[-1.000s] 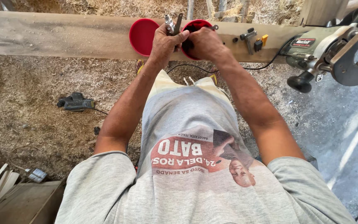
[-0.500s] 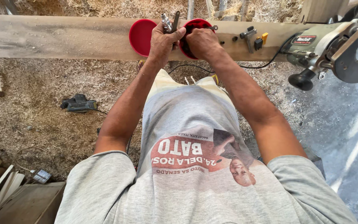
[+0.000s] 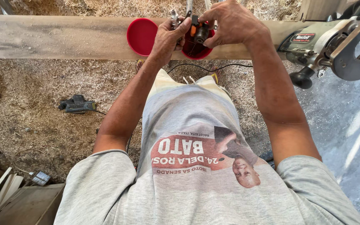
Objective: The person stands at a workbench and picks small metal parts one at a time from a red bowl, turns and looks over each part in both hands, and sets some parts on the bench beside the bowl while reaching back into the bowl for the next piece.
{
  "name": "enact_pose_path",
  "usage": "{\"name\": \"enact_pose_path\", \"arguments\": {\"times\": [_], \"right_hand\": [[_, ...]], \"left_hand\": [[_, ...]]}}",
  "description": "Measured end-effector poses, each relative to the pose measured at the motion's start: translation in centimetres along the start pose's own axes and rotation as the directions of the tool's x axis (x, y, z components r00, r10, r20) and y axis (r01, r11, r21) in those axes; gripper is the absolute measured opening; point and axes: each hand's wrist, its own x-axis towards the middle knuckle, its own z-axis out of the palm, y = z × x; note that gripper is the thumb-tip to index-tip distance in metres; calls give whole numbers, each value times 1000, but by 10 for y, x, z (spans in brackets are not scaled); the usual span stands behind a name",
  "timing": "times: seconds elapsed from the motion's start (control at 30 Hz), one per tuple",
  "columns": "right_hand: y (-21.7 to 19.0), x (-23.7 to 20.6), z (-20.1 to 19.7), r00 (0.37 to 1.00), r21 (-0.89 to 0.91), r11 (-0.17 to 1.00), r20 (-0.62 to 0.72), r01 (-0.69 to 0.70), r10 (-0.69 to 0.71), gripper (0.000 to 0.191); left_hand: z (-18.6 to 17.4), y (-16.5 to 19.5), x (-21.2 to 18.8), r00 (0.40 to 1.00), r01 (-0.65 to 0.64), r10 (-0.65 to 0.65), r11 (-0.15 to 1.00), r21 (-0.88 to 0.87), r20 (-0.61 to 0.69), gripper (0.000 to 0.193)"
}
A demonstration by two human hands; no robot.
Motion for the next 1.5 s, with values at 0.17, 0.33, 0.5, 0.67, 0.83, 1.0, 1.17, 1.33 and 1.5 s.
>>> {"name": "enact_pose_path", "arguments": {"times": [0.17,0.33,0.5,0.67,0.83,1.0,1.17,1.33,1.5], "right_hand": [[-14,4,-2,998,82,996,45,-46,42,52],[-20,11,12,999,123,992,-18,-31,34,47],[-29,20,39,968,142,985,-245,99,-62,54],[-24,23,42,911,95,979,-392,178,-127,54],[-11,-4,24,911,257,944,-302,-206,281,17],[-15,-11,34,893,-58,895,66,-442,445,17],[-39,20,81,814,-419,806,221,-419,537,25],[-53,34,98,827,-438,807,213,-396,521,23],[-51,44,84,811,-200,841,229,-502,539,20]], "left_hand": [[5,1,5,994,67,-65,997,-27,83,50],[-3,7,2,988,118,-103,984,-131,113,42],[-16,13,3,955,240,-108,829,-504,277,34],[-19,15,2,982,138,-48,848,-513,184,37],[-21,12,4,992,129,-116,875,-466,57,41],[-25,10,1,990,119,-139,902,-416,-16,45],[-19,8,0,988,136,-156,908,-396,-19,45],[-12,9,0,982,169,-186,913,-371,-10,45],[-8,10,-1,981,178,-193,900,-397,3,45]]}}
